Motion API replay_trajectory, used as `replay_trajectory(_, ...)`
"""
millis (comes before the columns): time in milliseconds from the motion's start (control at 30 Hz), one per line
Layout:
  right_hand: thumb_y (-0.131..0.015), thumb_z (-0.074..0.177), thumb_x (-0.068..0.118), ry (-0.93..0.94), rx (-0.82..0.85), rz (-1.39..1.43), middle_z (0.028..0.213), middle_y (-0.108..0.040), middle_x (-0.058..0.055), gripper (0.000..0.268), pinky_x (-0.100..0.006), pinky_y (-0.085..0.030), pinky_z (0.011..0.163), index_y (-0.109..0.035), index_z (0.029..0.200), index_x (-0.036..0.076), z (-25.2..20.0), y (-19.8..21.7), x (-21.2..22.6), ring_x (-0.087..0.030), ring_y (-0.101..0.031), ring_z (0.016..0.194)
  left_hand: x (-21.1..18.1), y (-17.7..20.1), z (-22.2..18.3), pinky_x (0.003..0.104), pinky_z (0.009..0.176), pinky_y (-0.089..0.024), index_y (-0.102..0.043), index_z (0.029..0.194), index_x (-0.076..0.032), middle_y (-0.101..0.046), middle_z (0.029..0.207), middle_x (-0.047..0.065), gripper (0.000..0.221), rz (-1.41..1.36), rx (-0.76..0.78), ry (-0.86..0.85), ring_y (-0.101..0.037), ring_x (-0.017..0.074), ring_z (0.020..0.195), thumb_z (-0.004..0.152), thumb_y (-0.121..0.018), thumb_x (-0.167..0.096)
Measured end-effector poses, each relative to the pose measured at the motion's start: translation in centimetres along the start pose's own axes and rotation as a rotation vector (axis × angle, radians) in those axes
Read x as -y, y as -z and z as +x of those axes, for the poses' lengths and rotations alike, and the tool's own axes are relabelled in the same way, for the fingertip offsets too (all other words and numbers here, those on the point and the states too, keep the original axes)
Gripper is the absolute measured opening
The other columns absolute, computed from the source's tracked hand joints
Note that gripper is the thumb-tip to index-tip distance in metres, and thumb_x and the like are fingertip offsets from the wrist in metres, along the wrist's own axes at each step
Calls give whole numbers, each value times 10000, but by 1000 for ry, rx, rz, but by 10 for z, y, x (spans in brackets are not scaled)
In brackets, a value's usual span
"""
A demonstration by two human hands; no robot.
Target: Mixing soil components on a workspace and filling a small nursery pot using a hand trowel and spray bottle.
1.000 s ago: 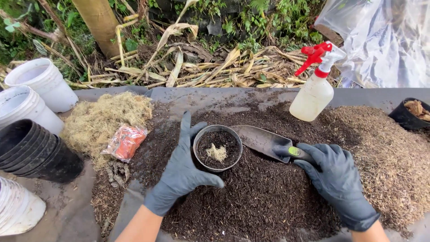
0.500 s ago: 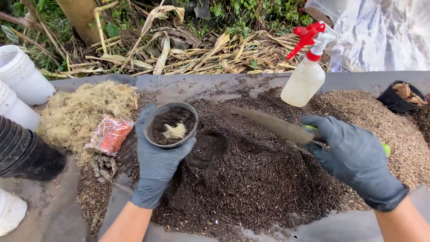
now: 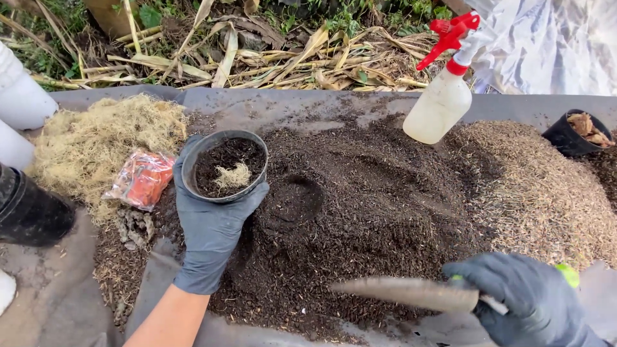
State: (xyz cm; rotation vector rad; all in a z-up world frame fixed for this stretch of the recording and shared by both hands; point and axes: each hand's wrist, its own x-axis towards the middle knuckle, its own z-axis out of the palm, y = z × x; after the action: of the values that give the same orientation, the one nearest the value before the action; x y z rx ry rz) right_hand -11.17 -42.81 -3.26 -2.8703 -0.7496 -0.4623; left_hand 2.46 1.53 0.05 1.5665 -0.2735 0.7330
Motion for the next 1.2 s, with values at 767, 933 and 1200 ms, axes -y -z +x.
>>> replay_trajectory(767, -707, 772, 243, -129, -213, -102, 861, -750, 40, 260, -423, -527, 540, -717, 1032, 253, 130, 4, 64, -257, -702, 678, -9, 14, 5, 392, 1356, -246, -284, 1525, -56, -414, 1574, 184, 1030, 42, -29, -137, -433, 306, 1504, 715, -905, -202)
replay_trajectory(933, -692, 809, 279, -237, -77, 33, 827, -779, 53, 208, -372, -602, 527, -731, 1013, 265, 113, 6, 123, -177, -733, 626, 0, 24, 9, 379, 1352, -207, -260, 1534, -74, -375, 1602, 164, 1072, 46, -62, -116, -386, 274, 1527, 697, -926, -147)
replay_trajectory(1200, -620, 816, 368, 179, -115, -141, 720, -567, -1, 204, -390, -451, 437, -583, 900, 187, 93, -81, 194, -219, -560, 553, 26, 35, 17, 643, 1131, -518, -406, 1470, -280, -331, 1601, 71, 1095, -415, -72, 14, -357, 286, 1474, 534, -859, 61)
